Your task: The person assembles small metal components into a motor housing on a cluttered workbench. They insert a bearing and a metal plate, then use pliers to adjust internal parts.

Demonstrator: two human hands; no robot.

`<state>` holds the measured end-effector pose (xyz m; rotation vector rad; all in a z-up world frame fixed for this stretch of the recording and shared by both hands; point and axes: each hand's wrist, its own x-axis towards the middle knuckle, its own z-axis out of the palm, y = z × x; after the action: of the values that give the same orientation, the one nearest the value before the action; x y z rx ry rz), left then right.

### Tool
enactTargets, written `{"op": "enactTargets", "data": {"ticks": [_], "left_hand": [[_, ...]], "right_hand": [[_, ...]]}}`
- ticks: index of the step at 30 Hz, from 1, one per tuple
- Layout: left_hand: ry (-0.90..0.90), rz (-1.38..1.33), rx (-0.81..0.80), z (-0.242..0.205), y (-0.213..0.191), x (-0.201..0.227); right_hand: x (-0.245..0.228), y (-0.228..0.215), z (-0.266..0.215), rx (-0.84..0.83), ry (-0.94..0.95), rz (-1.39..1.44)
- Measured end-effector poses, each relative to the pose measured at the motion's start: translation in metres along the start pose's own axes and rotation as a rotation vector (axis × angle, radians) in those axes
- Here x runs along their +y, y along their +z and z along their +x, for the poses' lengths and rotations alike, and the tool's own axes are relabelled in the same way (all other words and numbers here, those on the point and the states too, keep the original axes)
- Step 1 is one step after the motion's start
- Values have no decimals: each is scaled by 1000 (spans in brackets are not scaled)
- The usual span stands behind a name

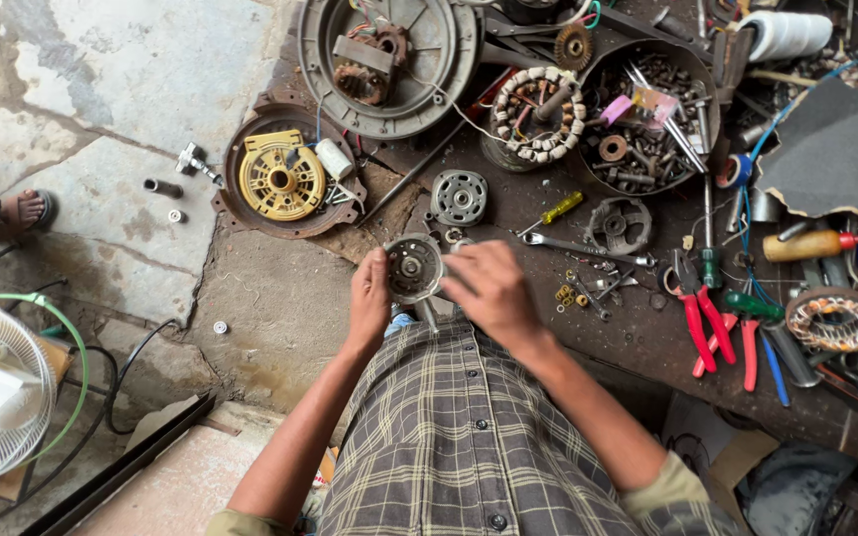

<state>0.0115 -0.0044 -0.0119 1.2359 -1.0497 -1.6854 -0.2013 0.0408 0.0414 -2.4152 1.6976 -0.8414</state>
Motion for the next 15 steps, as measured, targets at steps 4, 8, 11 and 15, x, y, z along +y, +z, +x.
{"op": "enactTargets", "data": {"ticks": [4,8,11,15], "left_hand": [[10,37,-5,-1,17,0],[1,6,-18,-3,18,3],[28,36,-30,-5,18,1],[-34,124,-6,-7,17,-2]], "right_hand": [[-20,6,32,-119,-10,-14],[-27,0,38,-177,11,-9],[-30,-5,34,-174,99,100],[-34,-5,36,-213,219,204]]}}
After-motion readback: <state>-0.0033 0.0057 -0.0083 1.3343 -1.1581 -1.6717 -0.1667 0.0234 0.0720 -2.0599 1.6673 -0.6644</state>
